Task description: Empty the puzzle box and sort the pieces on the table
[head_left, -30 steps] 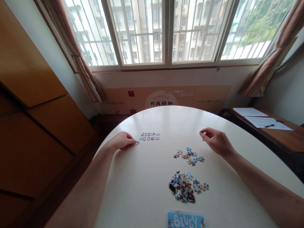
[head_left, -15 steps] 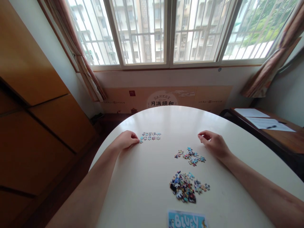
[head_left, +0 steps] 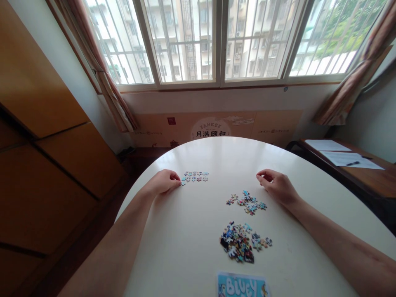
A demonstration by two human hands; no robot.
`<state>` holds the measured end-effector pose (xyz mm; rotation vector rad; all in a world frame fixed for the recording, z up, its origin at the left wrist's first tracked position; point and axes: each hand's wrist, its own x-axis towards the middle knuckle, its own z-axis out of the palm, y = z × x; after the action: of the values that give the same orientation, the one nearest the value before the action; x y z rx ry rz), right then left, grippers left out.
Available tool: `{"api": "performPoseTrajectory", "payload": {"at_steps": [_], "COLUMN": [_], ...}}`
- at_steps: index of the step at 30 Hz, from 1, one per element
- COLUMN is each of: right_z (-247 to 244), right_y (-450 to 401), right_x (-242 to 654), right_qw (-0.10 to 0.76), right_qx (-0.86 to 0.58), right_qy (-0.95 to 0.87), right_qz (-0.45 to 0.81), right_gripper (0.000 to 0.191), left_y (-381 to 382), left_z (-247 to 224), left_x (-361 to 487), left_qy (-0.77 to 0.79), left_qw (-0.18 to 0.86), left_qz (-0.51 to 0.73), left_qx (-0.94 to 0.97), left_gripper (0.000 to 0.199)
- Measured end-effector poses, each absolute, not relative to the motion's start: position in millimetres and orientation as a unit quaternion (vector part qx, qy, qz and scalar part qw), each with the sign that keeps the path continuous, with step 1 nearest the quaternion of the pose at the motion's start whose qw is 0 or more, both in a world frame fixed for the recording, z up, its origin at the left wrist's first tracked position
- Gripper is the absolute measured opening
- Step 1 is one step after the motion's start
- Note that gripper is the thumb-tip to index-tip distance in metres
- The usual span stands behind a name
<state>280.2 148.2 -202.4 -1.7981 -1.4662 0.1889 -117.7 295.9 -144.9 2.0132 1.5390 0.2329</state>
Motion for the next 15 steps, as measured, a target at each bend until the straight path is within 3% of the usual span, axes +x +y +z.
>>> {"api": "performPoseTrajectory", "payload": {"at_steps": [15], "right_z": [-197], "right_y": [147], "right_x": [279], "right_qw": [0.379], "right_qx": [-0.709], "right_qy": [-0.590], "right_qz": [0.072], "right_gripper": [0.033], "left_y": [285], "left_z": [-129], "left_x": [-106], "left_qy": [0.589], "left_qw": [0.297], "left_qz": [0.065], "left_qx": [0.749], "left_gripper": [0.024]}}
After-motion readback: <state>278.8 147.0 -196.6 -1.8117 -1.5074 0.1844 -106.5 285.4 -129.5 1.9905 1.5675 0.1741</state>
